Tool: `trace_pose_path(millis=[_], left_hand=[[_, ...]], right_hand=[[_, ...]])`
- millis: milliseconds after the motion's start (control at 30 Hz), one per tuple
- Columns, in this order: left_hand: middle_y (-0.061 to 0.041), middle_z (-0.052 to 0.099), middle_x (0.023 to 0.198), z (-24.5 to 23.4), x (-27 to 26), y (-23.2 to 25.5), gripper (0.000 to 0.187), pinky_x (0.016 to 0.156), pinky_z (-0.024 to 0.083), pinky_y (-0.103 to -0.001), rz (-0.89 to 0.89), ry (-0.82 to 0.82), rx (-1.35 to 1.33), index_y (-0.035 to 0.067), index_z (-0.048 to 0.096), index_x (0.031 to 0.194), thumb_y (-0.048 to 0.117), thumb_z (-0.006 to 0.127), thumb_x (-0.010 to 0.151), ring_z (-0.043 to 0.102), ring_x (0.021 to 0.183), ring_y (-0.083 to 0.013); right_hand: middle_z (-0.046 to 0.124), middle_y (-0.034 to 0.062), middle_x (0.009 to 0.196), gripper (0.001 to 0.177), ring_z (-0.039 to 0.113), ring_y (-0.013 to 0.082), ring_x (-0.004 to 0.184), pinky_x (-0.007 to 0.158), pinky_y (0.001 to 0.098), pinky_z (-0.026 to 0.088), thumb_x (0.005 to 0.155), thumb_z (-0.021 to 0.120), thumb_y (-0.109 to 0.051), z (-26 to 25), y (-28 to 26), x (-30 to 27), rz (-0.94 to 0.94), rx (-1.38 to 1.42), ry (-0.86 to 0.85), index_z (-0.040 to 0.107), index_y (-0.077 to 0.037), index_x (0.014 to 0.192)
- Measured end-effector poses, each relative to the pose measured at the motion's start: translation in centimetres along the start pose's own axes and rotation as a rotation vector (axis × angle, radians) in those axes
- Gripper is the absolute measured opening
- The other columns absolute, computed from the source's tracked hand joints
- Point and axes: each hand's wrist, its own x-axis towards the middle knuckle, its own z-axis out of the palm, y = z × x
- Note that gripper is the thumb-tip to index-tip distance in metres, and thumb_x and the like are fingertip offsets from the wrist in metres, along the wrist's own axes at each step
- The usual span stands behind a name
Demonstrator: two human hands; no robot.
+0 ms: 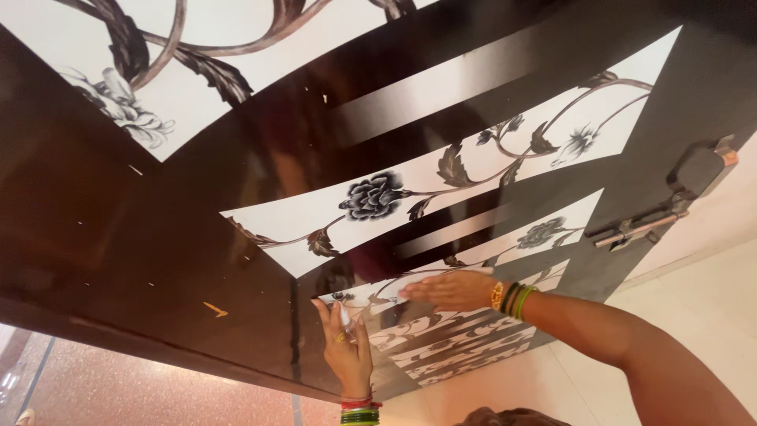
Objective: The person sprays a liquid cleaner onto a dark brown cabinet with floral patterns and wipes the surface with a white cloth. The person repeatedly sprays and wipes different sections of the cabinet front, moving the cloth in circular and linear motions.
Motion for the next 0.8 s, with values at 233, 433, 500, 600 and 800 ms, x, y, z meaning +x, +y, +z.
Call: trace_pose_path(millis=[233,433,500,600,800], left_hand=[[-0.024,0.044,0.158,3.1,0.0,3.0,0.05,0.063,0.059,-0.03,0.121,0.002,0.003,0.01,0.056,0.137,0.017,0.071,0.09,0.075,0.086,-0.0256],[-0.024,0.046,0.157,6.5,-0.7,5.1,0.053,0.066,0.058,-0.032,0.23,-0.005,0.021,0.014,0.054,0.14,0.017,0.072,0.09,0.074,0.088,-0.0299],[-0.024,0.046,0.156,7.2,-1.1,5.6,0.054,0.062,0.057,-0.032,0.198,-0.018,0.017,0.015,0.054,0.14,0.017,0.072,0.089,0.073,0.079,-0.0266],[-0.024,0.044,0.158,8.1,-1.5,6.0,0.057,0.062,0.055,-0.03,0.208,-0.008,0.041,0.015,0.053,0.142,0.017,0.072,0.089,0.071,0.077,-0.024],[-0.022,0.04,0.162,9.4,-2.0,7.2,0.06,0.059,0.054,-0.026,0.15,-0.002,0.034,0.015,0.05,0.145,0.018,0.07,0.089,0.067,0.07,-0.017]], right_hand=[[0.049,0.0123,0.153,0.072,0.047,0.0299,0.141,0.114,0.0449,0.039,0.097,0.045,-0.064,-5.2,11.4,-4.5,0.576,0.154,-0.217,0.042,-0.012,0.147],[0.045,0.0283,0.154,0.097,0.044,0.0501,0.141,0.115,0.0581,0.034,0.097,0.028,-0.075,-10.1,17.6,-8.2,0.848,-0.413,0.258,0.036,0.002,0.154],[0.052,0.0278,0.145,0.103,0.05,0.0426,0.129,0.109,0.0512,0.041,0.094,0.026,-0.082,-8.0,14.8,-8.1,0.803,-0.265,0.14,0.045,0.004,0.147],[0.057,0.0156,0.133,0.077,0.053,0.0304,0.126,0.112,0.042,0.042,0.103,0.03,-0.064,-3.1,9.5,-9.2,0.453,0.24,-0.451,0.047,-0.001,0.143],[0.042,0.0048,0.163,0.076,0.033,0.0175,0.15,0.121,0.034,0.028,0.106,0.037,-0.06,2.2,3.2,-16.1,0.151,0.037,-0.031,0.031,-0.008,0.161]])
